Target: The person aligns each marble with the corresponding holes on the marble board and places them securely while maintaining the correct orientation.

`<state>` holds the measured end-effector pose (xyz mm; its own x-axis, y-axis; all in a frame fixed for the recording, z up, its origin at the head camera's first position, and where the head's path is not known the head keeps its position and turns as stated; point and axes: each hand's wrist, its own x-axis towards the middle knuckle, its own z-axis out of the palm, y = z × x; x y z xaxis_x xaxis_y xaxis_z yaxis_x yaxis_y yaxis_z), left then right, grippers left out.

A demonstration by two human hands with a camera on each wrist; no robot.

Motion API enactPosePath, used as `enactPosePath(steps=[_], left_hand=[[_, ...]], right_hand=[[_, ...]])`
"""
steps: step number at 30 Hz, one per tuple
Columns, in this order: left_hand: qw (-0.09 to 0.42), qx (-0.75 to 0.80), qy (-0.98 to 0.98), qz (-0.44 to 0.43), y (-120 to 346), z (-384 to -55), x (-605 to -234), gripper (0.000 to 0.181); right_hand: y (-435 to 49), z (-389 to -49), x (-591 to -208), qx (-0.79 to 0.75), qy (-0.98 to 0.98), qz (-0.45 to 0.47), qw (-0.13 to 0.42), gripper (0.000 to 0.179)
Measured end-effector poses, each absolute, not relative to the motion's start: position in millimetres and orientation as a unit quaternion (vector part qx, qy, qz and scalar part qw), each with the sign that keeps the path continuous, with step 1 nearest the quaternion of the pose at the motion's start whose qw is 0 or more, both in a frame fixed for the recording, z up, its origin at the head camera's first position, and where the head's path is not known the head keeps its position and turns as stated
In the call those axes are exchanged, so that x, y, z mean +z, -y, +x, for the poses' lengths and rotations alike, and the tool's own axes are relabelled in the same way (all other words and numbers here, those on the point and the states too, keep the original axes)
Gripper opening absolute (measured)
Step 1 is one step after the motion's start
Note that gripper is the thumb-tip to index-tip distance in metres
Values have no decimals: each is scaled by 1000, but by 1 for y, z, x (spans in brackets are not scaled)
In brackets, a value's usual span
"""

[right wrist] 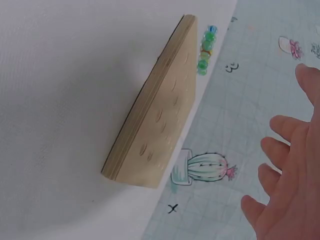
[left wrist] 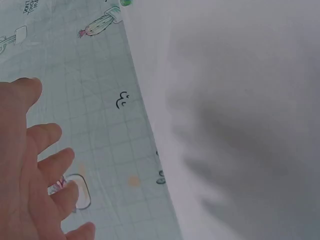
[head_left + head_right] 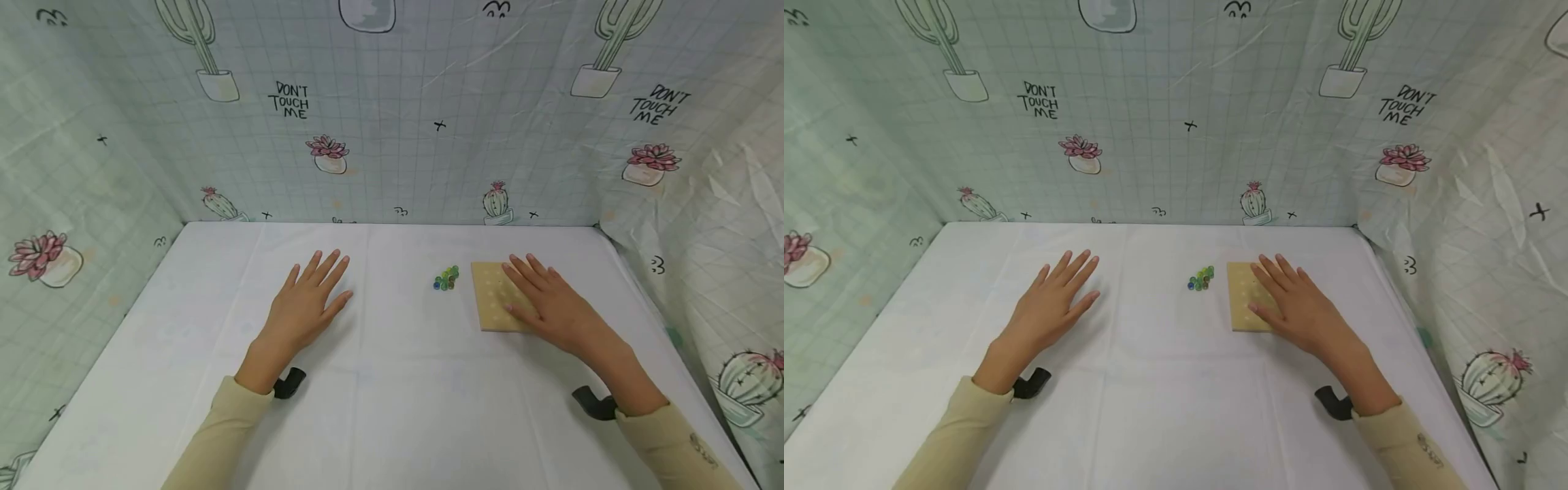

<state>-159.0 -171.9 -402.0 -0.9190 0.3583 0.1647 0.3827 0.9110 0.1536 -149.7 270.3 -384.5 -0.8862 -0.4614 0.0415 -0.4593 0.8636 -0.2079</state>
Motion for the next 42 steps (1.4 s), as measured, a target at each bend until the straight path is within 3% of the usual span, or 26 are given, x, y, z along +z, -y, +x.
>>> enactPosePath(steps=[30, 42], left_hand=[[41, -225, 926, -299, 70, -199, -399, 56], [-10, -317, 904, -286, 41, -227, -419, 41]], right_hand=[[-331, -199, -400, -210, -965, -136, 80, 66], [-347, -206, -420, -226, -957, -137, 117, 67]])
